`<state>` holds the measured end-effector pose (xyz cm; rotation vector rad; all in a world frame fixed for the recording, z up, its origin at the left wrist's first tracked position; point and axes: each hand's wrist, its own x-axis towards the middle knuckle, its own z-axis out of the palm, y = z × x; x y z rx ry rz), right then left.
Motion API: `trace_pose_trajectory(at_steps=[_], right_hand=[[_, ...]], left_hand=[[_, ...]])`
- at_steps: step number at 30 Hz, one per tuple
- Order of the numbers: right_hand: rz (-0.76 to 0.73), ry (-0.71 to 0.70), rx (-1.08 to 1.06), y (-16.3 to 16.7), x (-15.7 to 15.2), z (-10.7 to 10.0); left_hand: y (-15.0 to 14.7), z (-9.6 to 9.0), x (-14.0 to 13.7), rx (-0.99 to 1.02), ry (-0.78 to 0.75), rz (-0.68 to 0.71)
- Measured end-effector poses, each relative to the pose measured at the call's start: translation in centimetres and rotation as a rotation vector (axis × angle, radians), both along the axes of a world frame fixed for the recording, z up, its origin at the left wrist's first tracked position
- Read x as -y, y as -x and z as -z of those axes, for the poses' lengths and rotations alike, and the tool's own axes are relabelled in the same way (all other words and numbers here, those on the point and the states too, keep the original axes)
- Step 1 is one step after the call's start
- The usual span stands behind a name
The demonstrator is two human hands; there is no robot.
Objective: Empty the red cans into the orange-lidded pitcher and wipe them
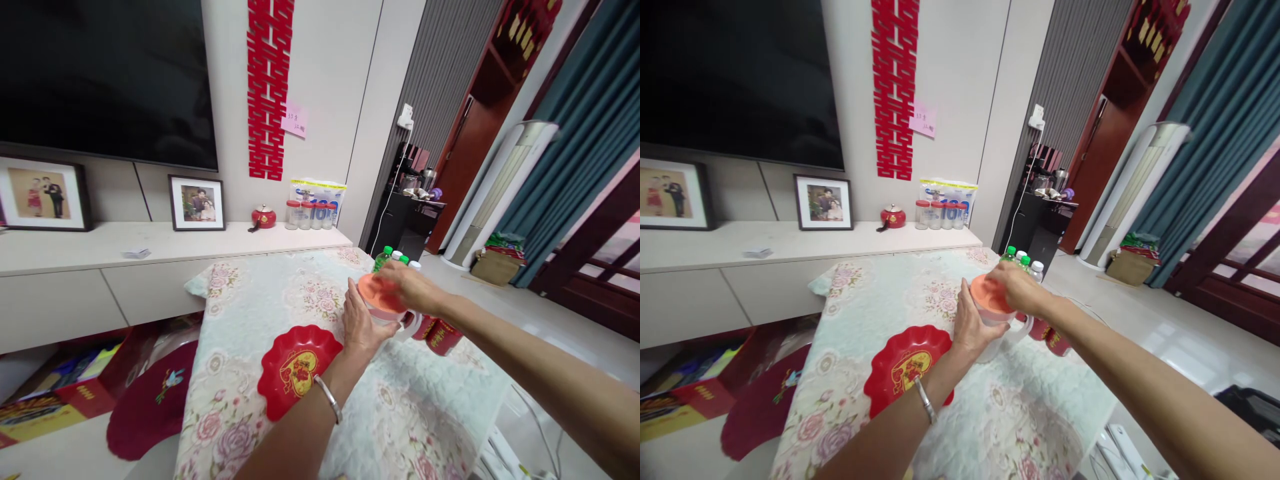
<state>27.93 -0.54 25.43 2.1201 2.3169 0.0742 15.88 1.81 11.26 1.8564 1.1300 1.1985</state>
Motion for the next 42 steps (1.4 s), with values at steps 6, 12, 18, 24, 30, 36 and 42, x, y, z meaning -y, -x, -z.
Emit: trace_pose_trajectory(at_steps=[6,12,18,24,30,36,42], right_hand=[[0.417,0.051,0.056,2.1,0.1,-0.5],[0.478,0.127,0.090,4.5,0.1,-0.1],[0.453,0.151,0.111,4.7,0.9,-0.9],[0.489,0.157,0.119,3.7,1.3,-0.9],[0.485,0.208,0.091,2.3,0.9,-0.2],[0.313,0.240,0.004,0.7,0.8,-0.2],[0.030,0.175,-0.090,-0.5,0.3,-0.5]], left_hand=[[-0.7,-0.9,1.4,-0.023,0.014,-0.045],[-1.5,-1.6,3.0,-0.087,0.042,-0.123],[-1.9,-1.5,3.4,-0.120,-0.013,-0.176],[-2.1,-1.6,4.2,-0.162,0.000,-0.194],[-2.4,-1.4,4.2,-0.107,-0.013,-0.192],[-2.0,-0.6,3.6,-0.049,-0.050,-0.172],[-1.5,0.0,3.0,-0.013,-0.099,-0.158]])
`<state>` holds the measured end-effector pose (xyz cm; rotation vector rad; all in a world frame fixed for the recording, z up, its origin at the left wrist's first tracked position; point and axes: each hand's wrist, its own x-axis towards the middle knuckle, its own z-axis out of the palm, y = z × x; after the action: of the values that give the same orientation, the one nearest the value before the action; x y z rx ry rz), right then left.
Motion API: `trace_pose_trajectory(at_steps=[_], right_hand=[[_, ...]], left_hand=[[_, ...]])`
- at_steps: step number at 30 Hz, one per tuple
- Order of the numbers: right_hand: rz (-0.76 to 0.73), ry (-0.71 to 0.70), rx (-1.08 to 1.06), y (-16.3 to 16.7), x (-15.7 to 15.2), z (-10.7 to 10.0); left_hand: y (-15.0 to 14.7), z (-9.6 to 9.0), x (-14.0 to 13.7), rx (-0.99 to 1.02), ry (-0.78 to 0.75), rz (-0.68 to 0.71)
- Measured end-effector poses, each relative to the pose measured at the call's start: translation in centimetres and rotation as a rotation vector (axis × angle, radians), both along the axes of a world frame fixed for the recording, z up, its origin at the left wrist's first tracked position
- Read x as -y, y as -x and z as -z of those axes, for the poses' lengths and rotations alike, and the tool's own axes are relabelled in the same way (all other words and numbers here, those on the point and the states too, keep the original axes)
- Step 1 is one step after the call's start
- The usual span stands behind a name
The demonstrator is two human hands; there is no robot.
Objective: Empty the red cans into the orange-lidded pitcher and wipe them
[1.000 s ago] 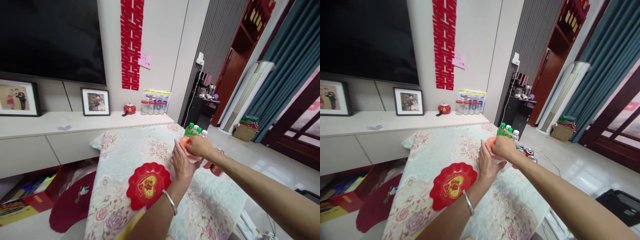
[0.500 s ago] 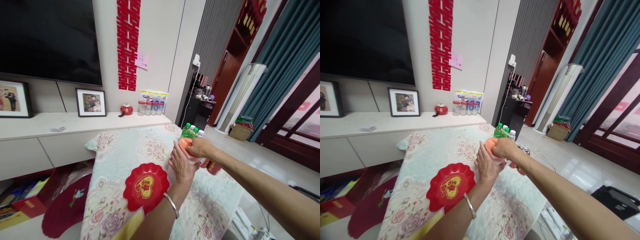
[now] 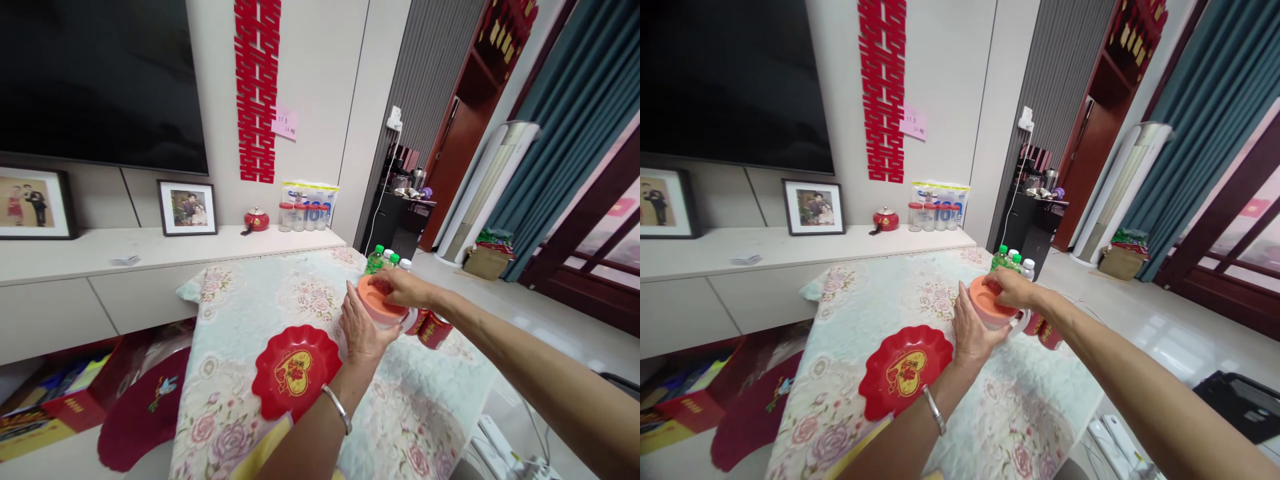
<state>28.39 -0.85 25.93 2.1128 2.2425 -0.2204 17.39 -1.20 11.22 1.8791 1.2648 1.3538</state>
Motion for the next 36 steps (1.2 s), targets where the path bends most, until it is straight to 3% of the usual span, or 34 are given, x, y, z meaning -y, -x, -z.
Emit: trace_pose_trajectory(at_steps=[4,8,12,16,19,23,30,33,36], right_hand=[[-0.104,-0.024,-0.062,0.0,-0.6,0.2],[-0.117,-0.027,-0.130,0.5,-0.3,0.0],[0.023,-0.038,-0.144,1.3,0.1,-0.5],[0.238,-0.026,-0.021,2.4,-0.6,-0.1],[0.317,0.037,0.061,3.2,-1.5,0.6],[0.225,0.102,0.084,4.0,-1.9,0.3],[-0.036,0.184,0.057,4.0,-0.2,-2.4],[0.009,0.121,0.035,3.6,0.2,-2.8],[0.194,0.043,0.087,3.2,0.0,-2.1]], left_hand=[[0.2,0.2,-0.3,0.008,0.000,0.010],[0.5,0.3,-0.5,0.027,0.033,0.025],[0.6,0.0,-0.5,0.028,0.069,0.036],[0.3,-0.4,-0.2,0.001,0.088,0.035],[0.0,-0.4,0.0,-0.013,0.097,0.003],[0.2,-0.2,-0.3,0.003,0.089,0.006],[0.6,0.2,-0.7,0.027,0.062,0.001],[0.4,0.2,-0.7,0.027,0.060,-0.022],[0.2,0.1,-0.5,0.015,0.080,-0.013]])
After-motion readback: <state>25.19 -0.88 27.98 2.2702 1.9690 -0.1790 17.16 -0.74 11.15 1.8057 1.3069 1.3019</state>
